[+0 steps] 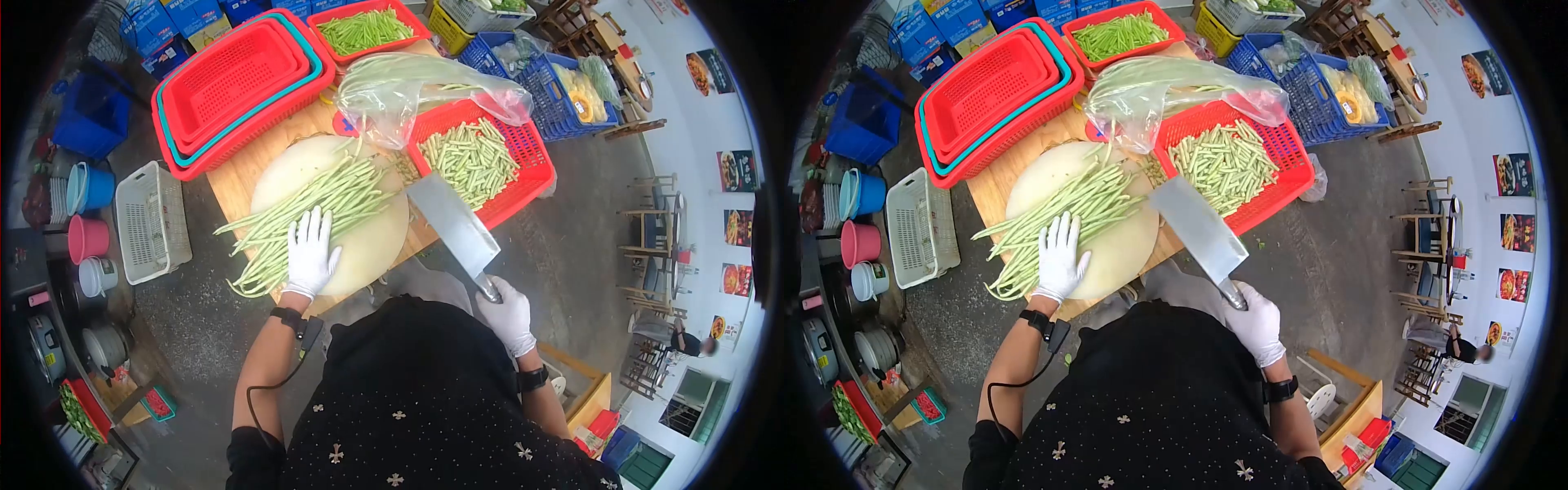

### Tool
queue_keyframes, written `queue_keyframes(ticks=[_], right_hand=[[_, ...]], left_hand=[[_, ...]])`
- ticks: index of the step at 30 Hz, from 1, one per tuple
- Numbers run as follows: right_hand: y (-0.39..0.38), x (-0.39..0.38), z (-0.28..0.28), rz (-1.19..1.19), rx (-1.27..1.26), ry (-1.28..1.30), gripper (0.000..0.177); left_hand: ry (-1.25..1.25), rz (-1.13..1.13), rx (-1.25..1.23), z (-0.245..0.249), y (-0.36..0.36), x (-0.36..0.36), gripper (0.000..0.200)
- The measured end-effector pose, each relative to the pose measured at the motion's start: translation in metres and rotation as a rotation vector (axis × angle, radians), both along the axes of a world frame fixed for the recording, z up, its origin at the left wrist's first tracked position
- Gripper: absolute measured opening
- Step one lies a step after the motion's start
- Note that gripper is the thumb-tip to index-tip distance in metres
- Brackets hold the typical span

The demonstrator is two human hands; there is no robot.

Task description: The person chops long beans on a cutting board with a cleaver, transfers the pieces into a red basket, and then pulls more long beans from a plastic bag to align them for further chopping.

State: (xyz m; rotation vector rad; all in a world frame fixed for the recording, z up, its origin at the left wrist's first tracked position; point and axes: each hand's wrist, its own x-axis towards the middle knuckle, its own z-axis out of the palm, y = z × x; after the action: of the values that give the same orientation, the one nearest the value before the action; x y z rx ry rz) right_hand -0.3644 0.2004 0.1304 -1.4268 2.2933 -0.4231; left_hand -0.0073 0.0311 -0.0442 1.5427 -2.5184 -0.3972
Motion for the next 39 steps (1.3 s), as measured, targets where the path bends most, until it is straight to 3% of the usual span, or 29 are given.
queue_keyframes(ticks=[4, 6, 8, 11, 16, 24, 27, 30, 32, 36, 39], right_hand=[[-0.024, -0.037, -0.013, 0.005, -0.085, 0.085, 0.037], [-0.052, -0.066, -0.025, 0.066, -0.118, 0.176, 0.04], [-0.075, -0.081, -0.034, 0.064, -0.048, 0.223, 0.042], [-0.105, -0.097, -0.052, 0.141, -0.097, 0.271, 0.042], [-0.126, -0.113, -0.08, 0.195, -0.002, 0.193, 0.037], [-0.129, -0.116, -0.09, 0.295, -0.093, 0.186, 0.04], [-0.131, -0.116, -0.077, 0.323, 0.038, 0.152, 0.042], [-0.139, -0.107, -0.053, 0.428, -0.13, 0.26, 0.041], [-0.152, -0.09, -0.041, 0.499, -0.288, 0.153, 0.041], [-0.181, -0.025, -0.042, 0.749, -0.078, -0.21, 0.043], [-0.205, 0.04, -0.068, 0.869, -0.085, -0.063, 0.057]], left_hand=[[-0.016, 0.049, -0.037, -0.008, -0.012, -0.004, 0.086], [-0.051, 0.187, -0.072, -0.004, -0.016, -0.014, 0.089], [-0.073, 0.225, -0.063, 0.001, -0.018, -0.024, 0.097], [-0.181, 0.308, 0.094, 0.017, -0.017, -0.039, 0.107], [-0.037, 0.303, 0.043, 0.015, -0.003, -0.03, 0.112], [-0.113, 0.463, 0.018, 0.014, 0.04, -0.002, 0.097], [-0.087, 0.509, -0.012, 0.013, 0.045, -0.001, 0.093], [-0.102, 0.598, -0.071, 0.01, 0.047, 0.006, 0.089], [-0.14, 0.661, -0.106, 0.005, 0.053, 0.016, 0.088], [-0.144, 0.583, -0.044, 0.006, 0.059, 0.03, 0.076], [-0.036, 0.549, -0.068, 0.004, 0.061, 0.037, 0.058]])
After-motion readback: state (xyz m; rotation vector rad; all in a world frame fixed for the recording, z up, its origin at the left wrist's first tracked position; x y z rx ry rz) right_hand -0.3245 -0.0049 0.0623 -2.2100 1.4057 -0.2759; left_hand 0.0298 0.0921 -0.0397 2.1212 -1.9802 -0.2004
